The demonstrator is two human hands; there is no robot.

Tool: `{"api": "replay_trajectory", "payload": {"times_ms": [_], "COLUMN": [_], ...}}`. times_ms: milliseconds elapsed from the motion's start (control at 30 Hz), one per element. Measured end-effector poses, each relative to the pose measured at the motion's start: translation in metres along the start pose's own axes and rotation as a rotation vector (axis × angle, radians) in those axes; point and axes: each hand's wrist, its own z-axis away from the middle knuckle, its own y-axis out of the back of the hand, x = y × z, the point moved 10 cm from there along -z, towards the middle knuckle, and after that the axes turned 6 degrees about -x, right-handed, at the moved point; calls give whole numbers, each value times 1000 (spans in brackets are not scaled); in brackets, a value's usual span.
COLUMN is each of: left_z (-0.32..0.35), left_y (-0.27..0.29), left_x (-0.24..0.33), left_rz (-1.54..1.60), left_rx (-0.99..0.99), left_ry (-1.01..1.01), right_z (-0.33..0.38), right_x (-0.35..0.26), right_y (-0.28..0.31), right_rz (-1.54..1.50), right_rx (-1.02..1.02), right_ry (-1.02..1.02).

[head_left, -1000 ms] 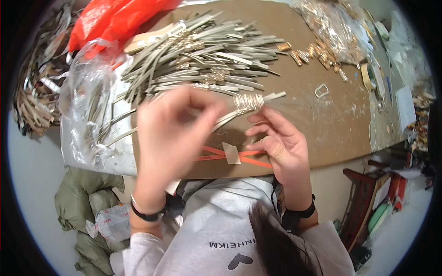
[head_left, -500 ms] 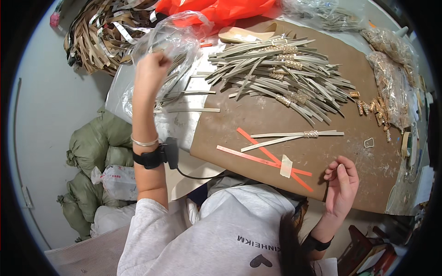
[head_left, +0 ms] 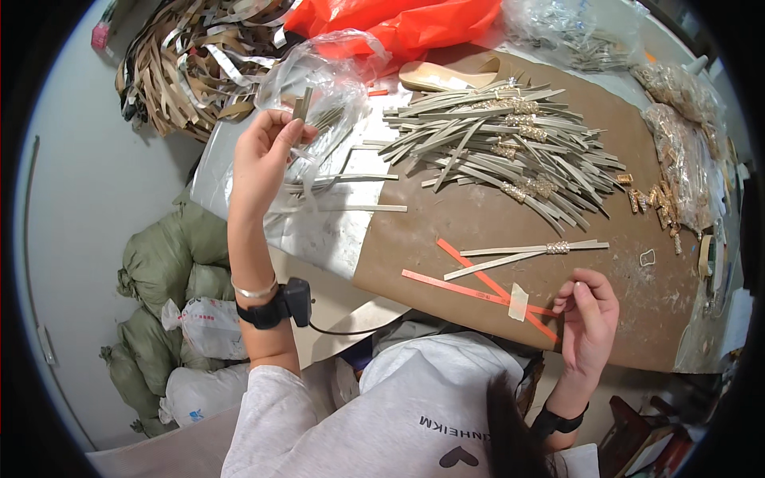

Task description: Assembling decorative buckles onto shoe straps.

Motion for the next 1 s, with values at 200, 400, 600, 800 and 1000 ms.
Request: {"api": "replay_trajectory", "payload": {"times_ms": [200, 400, 600, 800, 1000], "left_z": [48, 93, 112, 121, 119], "left_y": [-121, -220, -267, -281, -284], "left_x": [75, 92, 89, 88, 96], "left_rz": [498, 607, 695, 707, 640], "left_rx": [-458, -782, -775, -696, -654], "left_ry": [194, 414, 458, 476, 401], "right_z": [-15, -26, -13, -2, 3], "right_x": [-18, -21, -27, -35, -48], "right_y": [-83, -76, -32, -23, -17], "right_rz": [110, -77, -30, 114, 142], "right_rx": [-283, -240, -96, -125, -100], "right_ry": [-28, -47, 46, 143, 194]}}
